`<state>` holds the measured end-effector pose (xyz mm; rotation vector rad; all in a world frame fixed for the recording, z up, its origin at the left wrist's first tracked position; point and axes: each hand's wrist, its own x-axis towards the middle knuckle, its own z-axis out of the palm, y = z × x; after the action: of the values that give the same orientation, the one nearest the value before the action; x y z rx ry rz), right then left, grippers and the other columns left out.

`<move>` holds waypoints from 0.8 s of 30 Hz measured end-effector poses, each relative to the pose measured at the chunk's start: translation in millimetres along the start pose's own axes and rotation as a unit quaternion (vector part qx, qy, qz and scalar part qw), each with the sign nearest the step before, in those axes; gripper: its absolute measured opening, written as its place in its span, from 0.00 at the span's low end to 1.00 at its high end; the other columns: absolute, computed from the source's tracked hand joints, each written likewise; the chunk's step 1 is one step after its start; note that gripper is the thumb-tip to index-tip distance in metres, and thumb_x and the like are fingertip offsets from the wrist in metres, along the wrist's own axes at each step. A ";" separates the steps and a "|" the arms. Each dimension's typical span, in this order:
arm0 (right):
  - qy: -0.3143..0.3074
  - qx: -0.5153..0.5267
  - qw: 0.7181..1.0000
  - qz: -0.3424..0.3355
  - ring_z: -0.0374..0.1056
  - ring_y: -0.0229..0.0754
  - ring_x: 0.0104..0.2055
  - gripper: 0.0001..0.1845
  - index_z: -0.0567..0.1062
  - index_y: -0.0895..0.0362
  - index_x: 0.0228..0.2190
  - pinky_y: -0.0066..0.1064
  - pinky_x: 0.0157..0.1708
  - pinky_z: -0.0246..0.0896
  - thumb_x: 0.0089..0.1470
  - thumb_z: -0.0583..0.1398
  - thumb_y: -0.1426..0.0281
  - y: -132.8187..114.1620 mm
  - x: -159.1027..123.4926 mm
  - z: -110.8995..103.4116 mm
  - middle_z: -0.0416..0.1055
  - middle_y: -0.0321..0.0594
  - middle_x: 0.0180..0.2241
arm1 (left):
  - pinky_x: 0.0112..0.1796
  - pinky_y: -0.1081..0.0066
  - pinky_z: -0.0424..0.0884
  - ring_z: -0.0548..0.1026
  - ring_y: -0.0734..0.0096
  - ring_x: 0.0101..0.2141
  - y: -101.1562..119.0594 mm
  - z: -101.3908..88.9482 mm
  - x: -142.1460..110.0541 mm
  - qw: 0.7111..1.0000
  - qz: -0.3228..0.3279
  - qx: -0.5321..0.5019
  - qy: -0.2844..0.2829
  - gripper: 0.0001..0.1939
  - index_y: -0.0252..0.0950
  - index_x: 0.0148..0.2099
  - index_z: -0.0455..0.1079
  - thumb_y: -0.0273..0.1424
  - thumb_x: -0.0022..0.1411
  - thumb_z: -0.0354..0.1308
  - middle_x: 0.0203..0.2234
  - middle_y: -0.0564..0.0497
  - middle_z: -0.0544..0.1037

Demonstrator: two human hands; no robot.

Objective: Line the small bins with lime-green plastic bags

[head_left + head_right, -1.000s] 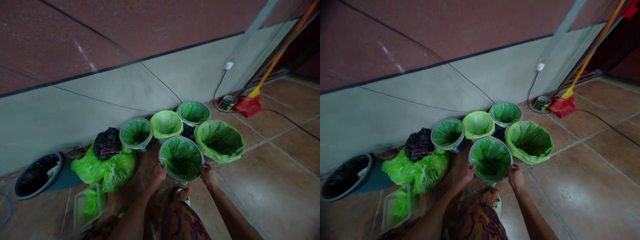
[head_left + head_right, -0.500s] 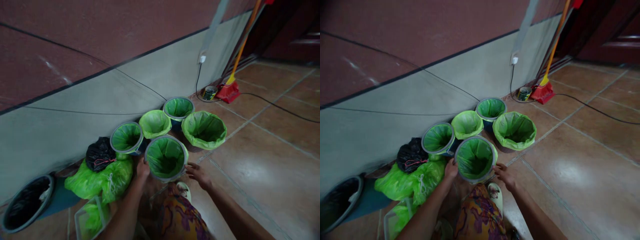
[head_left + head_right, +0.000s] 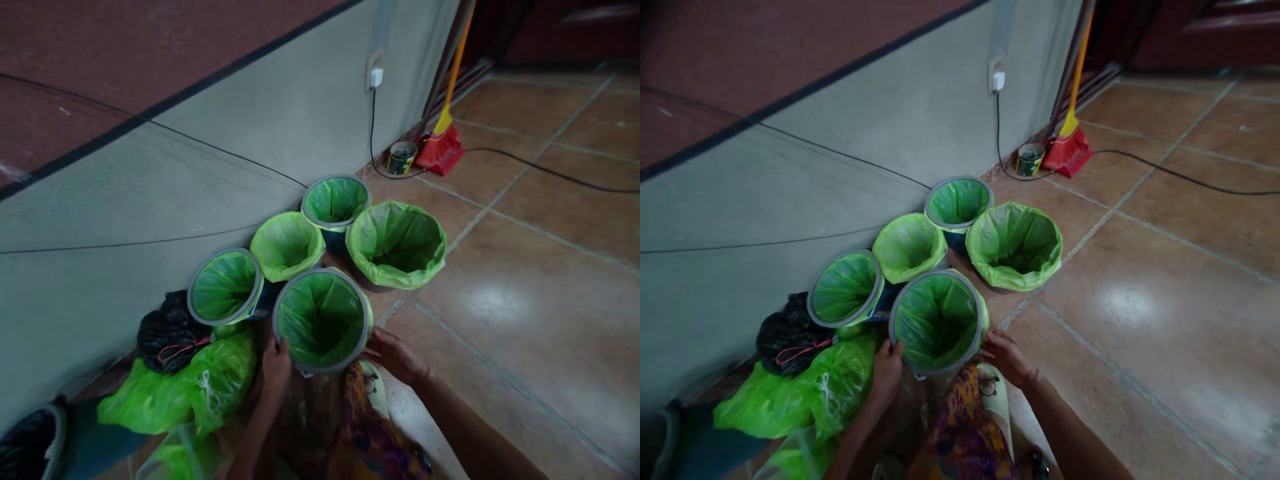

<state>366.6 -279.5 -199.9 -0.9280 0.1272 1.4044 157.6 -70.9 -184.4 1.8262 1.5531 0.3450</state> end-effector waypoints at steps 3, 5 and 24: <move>-0.015 0.016 1.000 -0.002 0.71 0.42 0.38 0.22 0.78 0.52 0.36 0.37 0.43 0.63 0.53 0.60 0.47 -5.2 7.6 7.0 0.78 0.38 0.36 | 0.39 0.64 0.74 0.78 0.61 0.36 -13.5 -10.0 2.5 1.000 -0.018 -0.003 0.006 0.15 0.35 0.42 0.74 0.37 0.60 0.52 0.34 0.45 0.81; -0.011 -0.007 1.000 -0.005 0.70 0.40 0.33 0.21 0.78 0.54 0.33 0.34 0.39 0.63 0.53 0.61 0.49 -7.2 16.3 18.4 0.77 0.37 0.32 | 0.39 0.64 0.73 0.78 0.61 0.36 -20.2 -17.4 5.7 0.999 -0.036 -0.001 0.022 0.15 0.35 0.43 0.73 0.37 0.61 0.50 0.35 0.46 0.81; -0.002 -0.205 0.978 -0.043 0.60 0.33 0.25 0.25 0.75 0.57 0.28 0.26 0.24 0.53 0.49 0.62 0.46 -21.7 39.4 78.9 0.68 0.32 0.24 | 0.42 0.60 0.73 0.77 0.58 0.40 -71.1 -27.4 3.0 0.972 0.000 0.207 0.108 0.21 0.29 0.54 0.68 0.34 0.68 0.43 0.42 0.35 0.78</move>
<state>359.8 -197.7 -161.0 -1.2535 -0.2121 1.3765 88.0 -56.5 -212.1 2.1622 1.8840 0.2375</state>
